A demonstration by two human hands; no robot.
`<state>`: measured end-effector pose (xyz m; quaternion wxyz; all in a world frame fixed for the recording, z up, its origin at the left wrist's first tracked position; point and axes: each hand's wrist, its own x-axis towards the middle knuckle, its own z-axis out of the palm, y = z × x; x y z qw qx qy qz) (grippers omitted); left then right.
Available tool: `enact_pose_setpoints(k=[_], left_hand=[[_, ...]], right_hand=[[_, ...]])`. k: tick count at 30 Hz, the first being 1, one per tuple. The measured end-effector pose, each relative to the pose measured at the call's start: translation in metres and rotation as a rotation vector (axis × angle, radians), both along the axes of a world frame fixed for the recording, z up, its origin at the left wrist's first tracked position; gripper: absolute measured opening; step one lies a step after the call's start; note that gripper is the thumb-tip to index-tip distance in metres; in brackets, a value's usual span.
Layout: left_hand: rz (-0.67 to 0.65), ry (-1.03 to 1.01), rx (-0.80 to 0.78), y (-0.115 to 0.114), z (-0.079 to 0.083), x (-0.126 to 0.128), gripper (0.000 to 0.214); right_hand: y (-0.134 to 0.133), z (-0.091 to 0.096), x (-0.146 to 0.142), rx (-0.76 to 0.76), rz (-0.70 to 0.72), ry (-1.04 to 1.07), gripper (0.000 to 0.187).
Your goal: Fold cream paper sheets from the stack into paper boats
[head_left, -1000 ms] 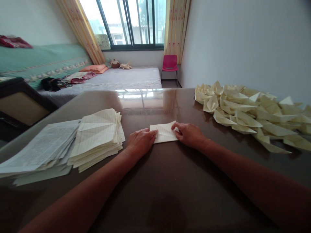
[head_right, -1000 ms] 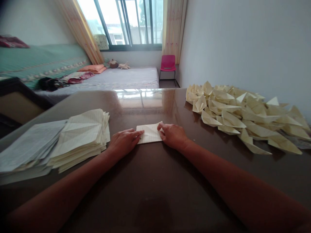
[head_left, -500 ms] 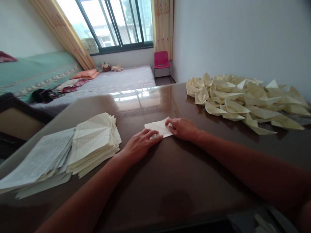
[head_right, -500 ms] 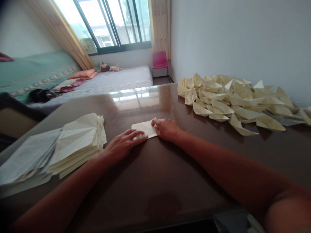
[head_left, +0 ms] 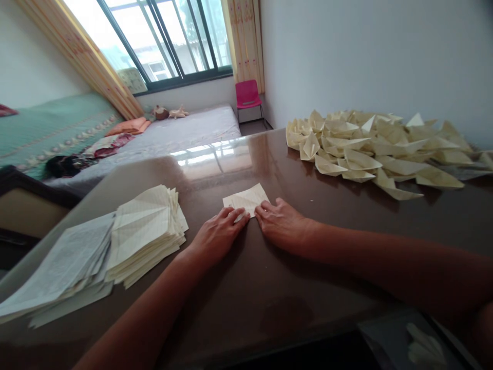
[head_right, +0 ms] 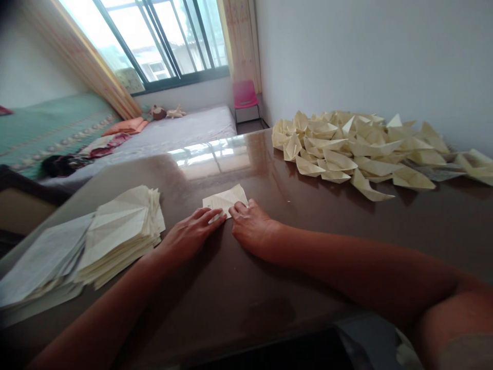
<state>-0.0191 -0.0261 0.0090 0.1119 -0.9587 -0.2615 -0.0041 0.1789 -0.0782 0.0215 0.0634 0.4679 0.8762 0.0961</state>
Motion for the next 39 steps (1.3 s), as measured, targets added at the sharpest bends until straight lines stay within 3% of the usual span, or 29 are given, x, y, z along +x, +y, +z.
enact_pose_setpoints(k=[4,9,13,15,17,20,23,27,31,33,35,37,39], left_hand=[[0.007,0.012,-0.004,-0.005,0.005,-0.005,0.042],[0.055,-0.054,-0.004,-0.007,0.005,-0.012,0.036],[0.04,-0.171,0.026,0.002,-0.007,-0.017,0.031],[0.029,-0.203,0.027,0.008,-0.011,-0.018,0.028],[0.029,-0.212,0.024,0.011,-0.012,-0.017,0.026],[0.038,-0.189,0.038,0.011,-0.01,-0.012,0.024],[0.052,-0.144,0.055,0.009,-0.008,-0.008,0.027],[0.102,-0.162,0.05,0.013,-0.009,-0.012,0.023],[0.162,-0.324,-0.01,0.024,-0.012,-0.021,0.022],[0.126,-0.409,-0.049,0.028,-0.014,-0.023,0.023],[0.06,-0.457,-0.052,0.031,-0.015,-0.022,0.025],[0.012,-0.459,-0.026,0.03,-0.014,-0.02,0.025],[-0.015,-0.429,-0.012,0.028,-0.012,-0.016,0.027]], right_hand=[[-0.004,0.016,-0.002,-0.123,-0.149,-0.095,0.028],[-0.001,0.026,-0.003,-0.164,-0.188,-0.069,0.025],[0.027,0.021,0.019,-0.137,-0.235,0.102,0.024],[0.045,0.014,0.036,-0.051,-0.256,0.203,0.028],[0.06,0.004,0.05,0.042,-0.172,0.296,0.034],[0.073,-0.01,0.06,0.013,-0.01,0.345,0.042],[0.076,-0.017,0.061,0.007,0.004,0.44,0.049],[0.077,-0.019,0.065,-0.102,0.117,0.496,0.061],[0.076,-0.016,0.07,-0.215,0.262,0.517,0.071],[0.074,-0.015,0.069,-0.138,0.257,0.566,0.061],[0.072,-0.013,0.064,-0.02,0.252,0.582,0.037],[0.067,-0.01,0.058,0.067,0.279,0.505,0.024],[0.06,-0.008,0.051,0.12,0.318,0.37,0.023]])
